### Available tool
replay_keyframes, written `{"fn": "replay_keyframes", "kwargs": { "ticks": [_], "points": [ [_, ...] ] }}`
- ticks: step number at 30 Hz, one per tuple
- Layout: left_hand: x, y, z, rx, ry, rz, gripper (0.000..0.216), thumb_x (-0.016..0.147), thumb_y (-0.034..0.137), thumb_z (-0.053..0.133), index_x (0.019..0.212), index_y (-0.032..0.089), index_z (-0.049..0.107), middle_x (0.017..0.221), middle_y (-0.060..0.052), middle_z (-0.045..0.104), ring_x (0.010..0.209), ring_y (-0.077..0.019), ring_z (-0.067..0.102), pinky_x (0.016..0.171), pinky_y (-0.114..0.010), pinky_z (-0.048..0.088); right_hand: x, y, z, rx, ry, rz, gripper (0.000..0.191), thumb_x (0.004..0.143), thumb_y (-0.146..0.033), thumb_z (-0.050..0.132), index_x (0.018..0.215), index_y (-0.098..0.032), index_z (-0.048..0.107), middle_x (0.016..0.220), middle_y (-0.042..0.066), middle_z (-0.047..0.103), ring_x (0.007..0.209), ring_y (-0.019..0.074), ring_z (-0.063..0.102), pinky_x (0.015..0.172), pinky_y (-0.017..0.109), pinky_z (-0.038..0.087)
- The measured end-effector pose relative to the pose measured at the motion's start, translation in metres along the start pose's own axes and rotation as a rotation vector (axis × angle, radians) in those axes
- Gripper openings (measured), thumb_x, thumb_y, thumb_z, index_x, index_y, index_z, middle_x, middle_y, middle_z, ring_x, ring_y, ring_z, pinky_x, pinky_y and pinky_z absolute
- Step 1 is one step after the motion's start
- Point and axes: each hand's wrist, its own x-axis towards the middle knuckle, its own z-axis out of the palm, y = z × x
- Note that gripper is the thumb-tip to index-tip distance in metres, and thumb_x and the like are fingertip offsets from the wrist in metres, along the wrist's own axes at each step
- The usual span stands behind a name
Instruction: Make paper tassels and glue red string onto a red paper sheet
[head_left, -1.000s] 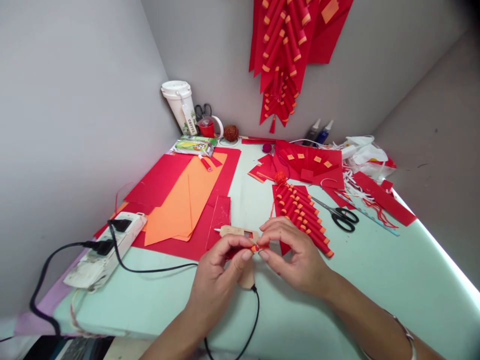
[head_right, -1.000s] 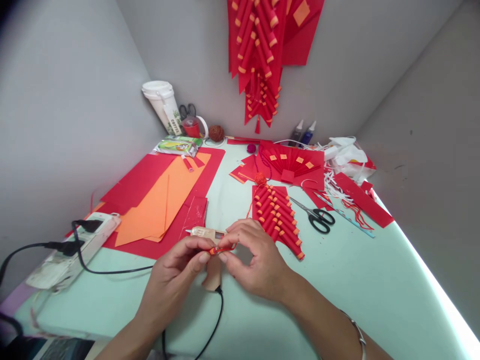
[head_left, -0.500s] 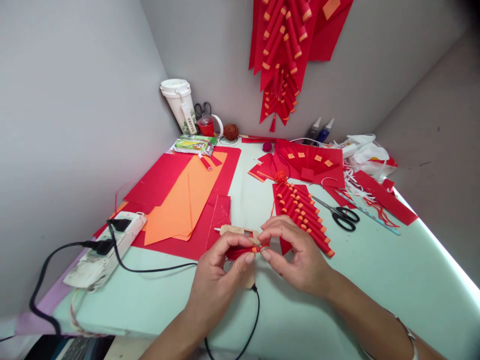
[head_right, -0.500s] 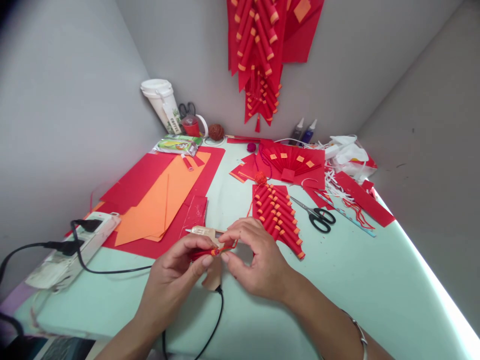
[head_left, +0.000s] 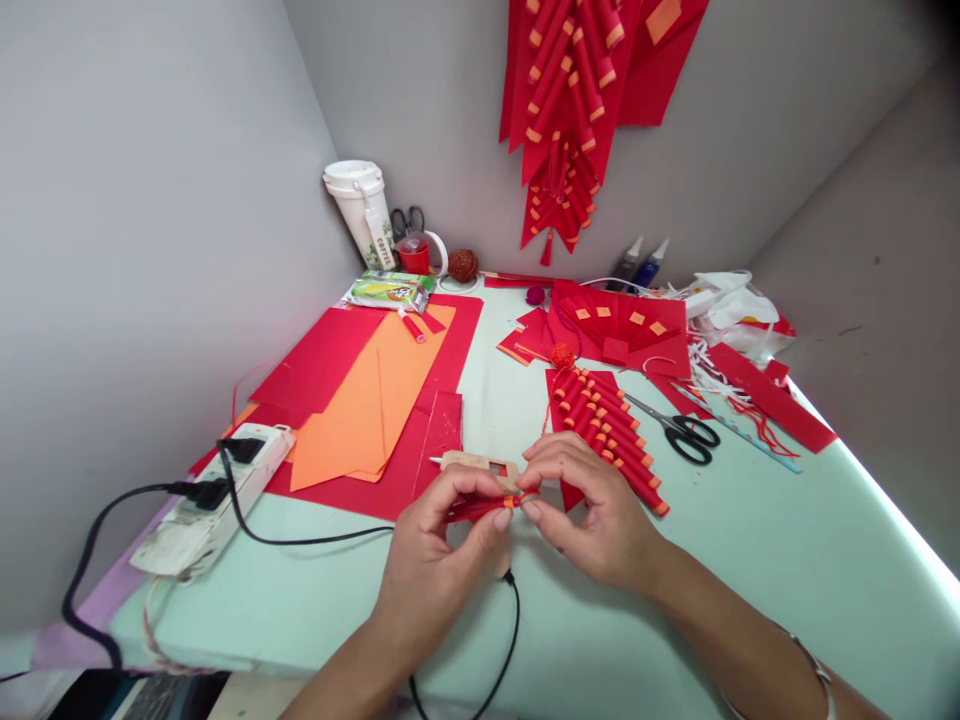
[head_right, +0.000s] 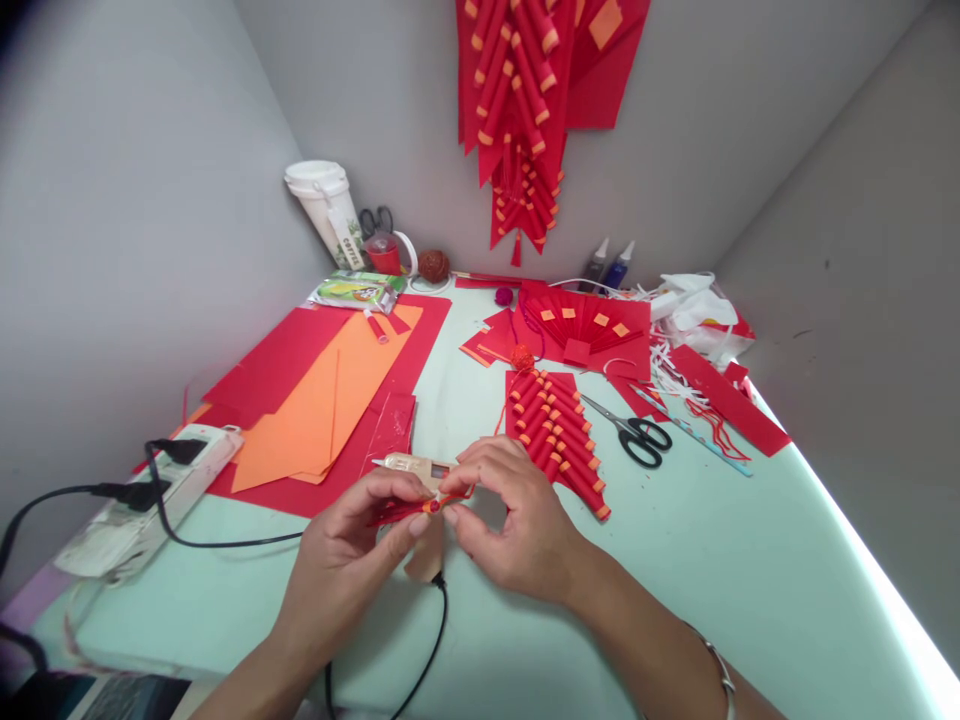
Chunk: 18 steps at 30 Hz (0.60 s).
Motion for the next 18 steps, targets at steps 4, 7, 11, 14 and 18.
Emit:
{"fn": "replay_keyframes", "kwargs": {
  "ticks": [4, 7, 11, 14, 18],
  "points": [
    [-0.0006, 0.0014, 0.0007, 0.007, 0.010, 0.000, 0.008, 0.085, 0.023, 0.069, 0.091, 0.021, 0.064, 0.093, -0.002, 0.066, 0.088, -0.0156, 0.063, 0.081, -0.025, 0.050, 0.0005, -0.0002, -0.0007, -0.004, -0.020, 0.004, 0.023, 0.077, -0.009, 0.065, 0.095, -0.023, 0.062, 0.087, 0.004, 0.066, 0.095, 0.0237, 0.059, 0.085, 0.042, 0.048],
    [-0.0009, 0.0010, 0.0006, 0.005, 0.011, -0.004, 0.009, 0.085, 0.023, 0.068, 0.091, 0.022, 0.063, 0.093, -0.002, 0.065, 0.089, -0.0158, 0.063, 0.081, -0.026, 0.051, 0.0011, -0.0011, -0.0012, -0.006, -0.031, 0.002, 0.022, 0.078, -0.011, 0.066, 0.096, -0.024, 0.062, 0.087, 0.004, 0.066, 0.095, 0.0241, 0.059, 0.086, 0.043, 0.048],
    [-0.0001, 0.0007, 0.0006, 0.004, 0.007, -0.002, 0.009, 0.086, 0.023, 0.068, 0.092, 0.022, 0.062, 0.093, -0.001, 0.064, 0.089, -0.0152, 0.063, 0.082, -0.025, 0.051, 0.0013, -0.0025, -0.0009, -0.010, -0.044, -0.002, 0.020, 0.079, -0.013, 0.066, 0.095, -0.024, 0.061, 0.086, 0.004, 0.065, 0.095, 0.0245, 0.059, 0.085, 0.044, 0.048],
    [0.0001, 0.0024, 0.0012, 0.007, 0.005, -0.009, 0.009, 0.086, 0.023, 0.068, 0.092, 0.022, 0.062, 0.094, -0.001, 0.065, 0.090, -0.0148, 0.063, 0.082, -0.024, 0.050, 0.0012, -0.0029, -0.0004, -0.006, -0.053, 0.004, 0.020, 0.078, -0.011, 0.066, 0.094, -0.023, 0.061, 0.086, 0.004, 0.065, 0.095, 0.0242, 0.058, 0.086, 0.043, 0.048],
    [-0.0009, 0.0047, 0.0029, 0.005, 0.002, -0.036, 0.007, 0.086, 0.025, 0.068, 0.091, 0.022, 0.063, 0.091, -0.001, 0.066, 0.085, -0.0130, 0.063, 0.076, -0.020, 0.051, 0.0009, -0.0026, 0.0001, 0.008, -0.051, 0.011, 0.019, 0.078, -0.011, 0.066, 0.092, -0.023, 0.061, 0.085, 0.004, 0.064, 0.095, 0.0238, 0.059, 0.085, 0.042, 0.048]
  ]
}}
